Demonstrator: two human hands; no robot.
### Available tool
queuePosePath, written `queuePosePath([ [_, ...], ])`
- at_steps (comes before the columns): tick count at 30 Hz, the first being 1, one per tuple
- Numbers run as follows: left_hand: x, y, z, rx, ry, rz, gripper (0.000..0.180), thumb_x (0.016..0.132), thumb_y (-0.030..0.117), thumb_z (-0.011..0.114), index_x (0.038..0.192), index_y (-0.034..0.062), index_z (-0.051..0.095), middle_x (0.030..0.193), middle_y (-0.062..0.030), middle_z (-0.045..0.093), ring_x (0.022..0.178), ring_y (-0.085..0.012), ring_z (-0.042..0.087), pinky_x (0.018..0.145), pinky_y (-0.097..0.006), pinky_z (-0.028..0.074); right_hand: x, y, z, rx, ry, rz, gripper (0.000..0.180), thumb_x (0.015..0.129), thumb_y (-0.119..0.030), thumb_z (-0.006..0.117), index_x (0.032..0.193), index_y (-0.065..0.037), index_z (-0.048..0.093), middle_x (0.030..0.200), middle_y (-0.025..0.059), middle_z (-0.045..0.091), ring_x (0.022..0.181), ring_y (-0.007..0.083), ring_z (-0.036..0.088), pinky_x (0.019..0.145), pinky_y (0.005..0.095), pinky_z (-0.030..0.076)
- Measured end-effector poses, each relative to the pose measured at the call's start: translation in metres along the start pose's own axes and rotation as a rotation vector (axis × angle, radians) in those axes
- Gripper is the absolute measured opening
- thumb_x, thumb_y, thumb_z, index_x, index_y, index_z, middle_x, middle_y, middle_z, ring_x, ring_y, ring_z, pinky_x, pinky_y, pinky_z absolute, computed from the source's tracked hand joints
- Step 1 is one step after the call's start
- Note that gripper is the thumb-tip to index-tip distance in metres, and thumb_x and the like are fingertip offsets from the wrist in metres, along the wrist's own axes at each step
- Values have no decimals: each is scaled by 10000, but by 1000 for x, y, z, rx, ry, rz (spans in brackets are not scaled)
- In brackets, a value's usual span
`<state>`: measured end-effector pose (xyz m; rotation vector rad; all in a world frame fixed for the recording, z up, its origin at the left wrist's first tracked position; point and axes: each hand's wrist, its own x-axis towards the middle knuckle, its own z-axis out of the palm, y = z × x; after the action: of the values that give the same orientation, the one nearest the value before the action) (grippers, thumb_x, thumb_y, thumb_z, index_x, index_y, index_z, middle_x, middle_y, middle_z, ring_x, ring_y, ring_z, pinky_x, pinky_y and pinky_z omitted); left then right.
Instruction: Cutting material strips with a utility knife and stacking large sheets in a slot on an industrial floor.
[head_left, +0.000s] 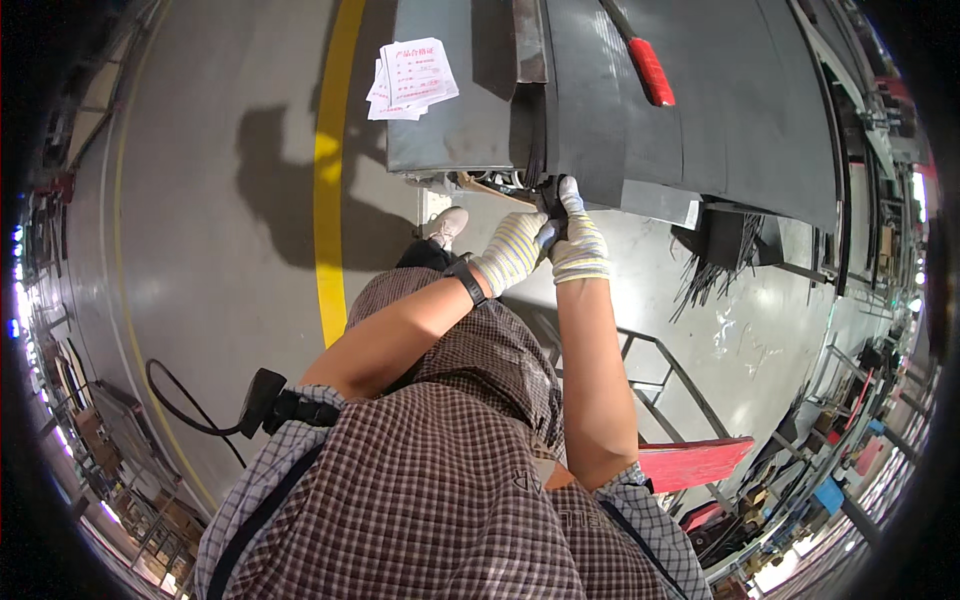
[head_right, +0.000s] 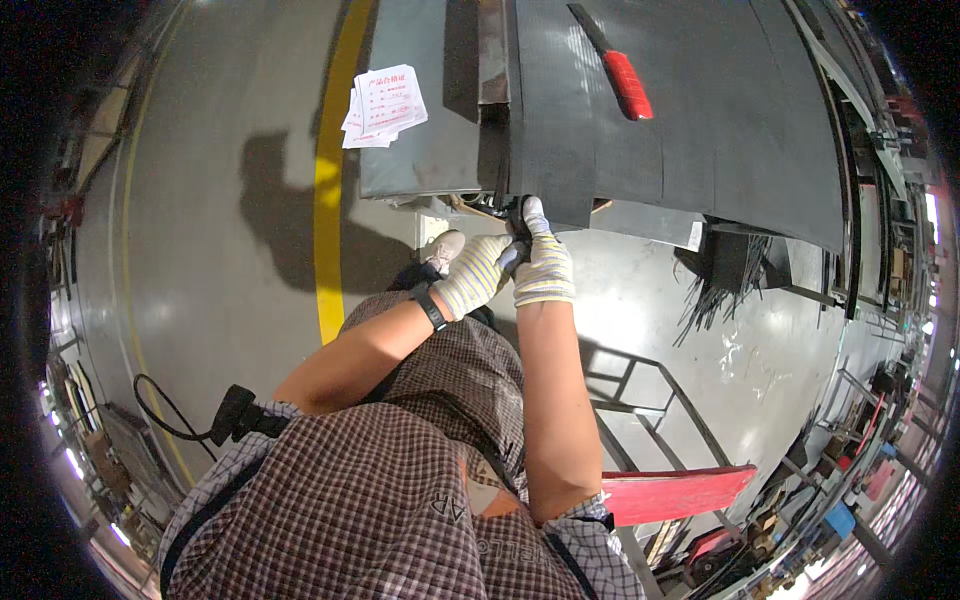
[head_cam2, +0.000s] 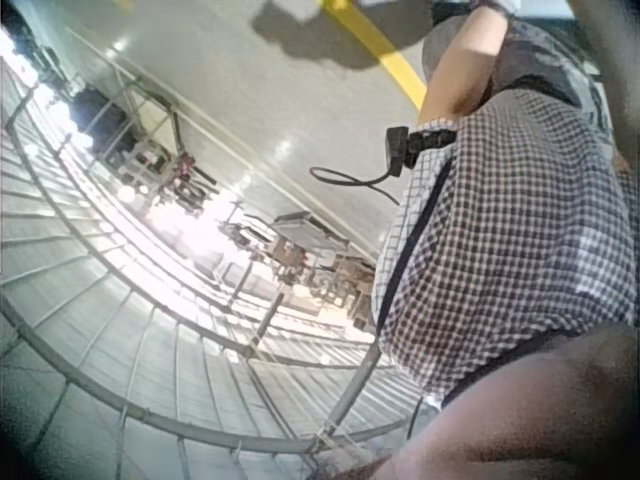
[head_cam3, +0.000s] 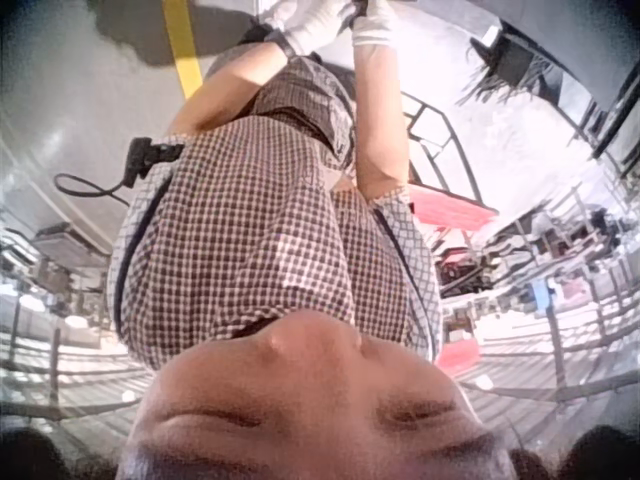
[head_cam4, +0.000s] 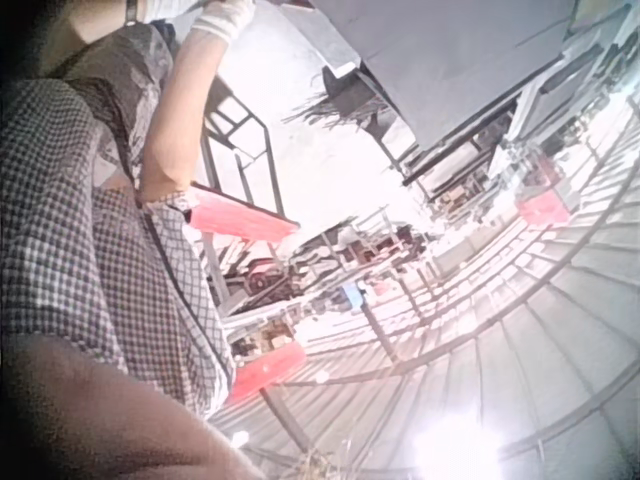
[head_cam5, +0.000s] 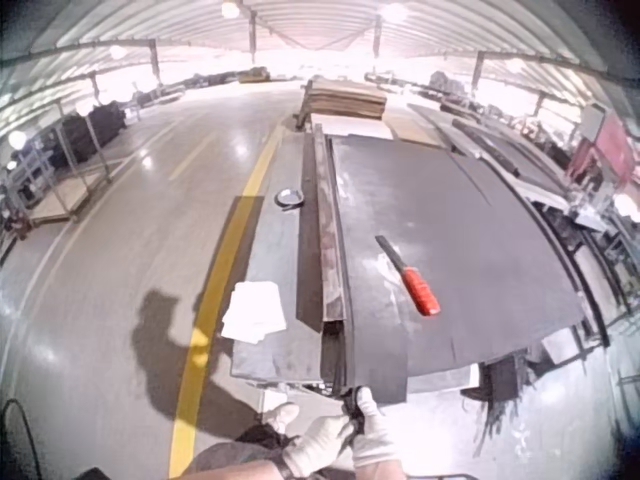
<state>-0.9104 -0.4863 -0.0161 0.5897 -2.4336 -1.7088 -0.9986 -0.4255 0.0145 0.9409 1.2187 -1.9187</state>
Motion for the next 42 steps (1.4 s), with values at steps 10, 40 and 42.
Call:
queuePosePath([
  [10, -78, 18, 1, 76, -371, 74, 57, 868, 83, 564, 841, 41, 591, 750, -185, 612, 686, -361, 602, 644, -462, 473, 10, 1, -27, -183, -142, -33, 335, 836, -322, 761, 1045, -86, 648, 918, 38, 662, 813, 186, 611, 751, 319, 502],
  [40, 96, -30, -498, -171, -565, -28, 361, 947, 223, 551, 1245, 21, 580, 1164, -173, 647, 1082, -269, 625, 919, -347, 486, -57, 183, 347, -1884, -1020, -224, 342, 937, -282, 589, 1149, -17, 628, 1111, 130, 655, 1070, 208, 590, 929, 329, 459],
  [42, 126, -40, -553, -35, -553, 0, 367, 944, 233, 568, 1245, 23, 582, 1199, -167, 637, 1124, -265, 607, 955, -346, 472, -45, 203, 399, -1746, -1039, -159, 348, 924, -315, 604, 1133, -39, 644, 1066, 169, 682, 987, 244, 649, 903, 346, 485],
])
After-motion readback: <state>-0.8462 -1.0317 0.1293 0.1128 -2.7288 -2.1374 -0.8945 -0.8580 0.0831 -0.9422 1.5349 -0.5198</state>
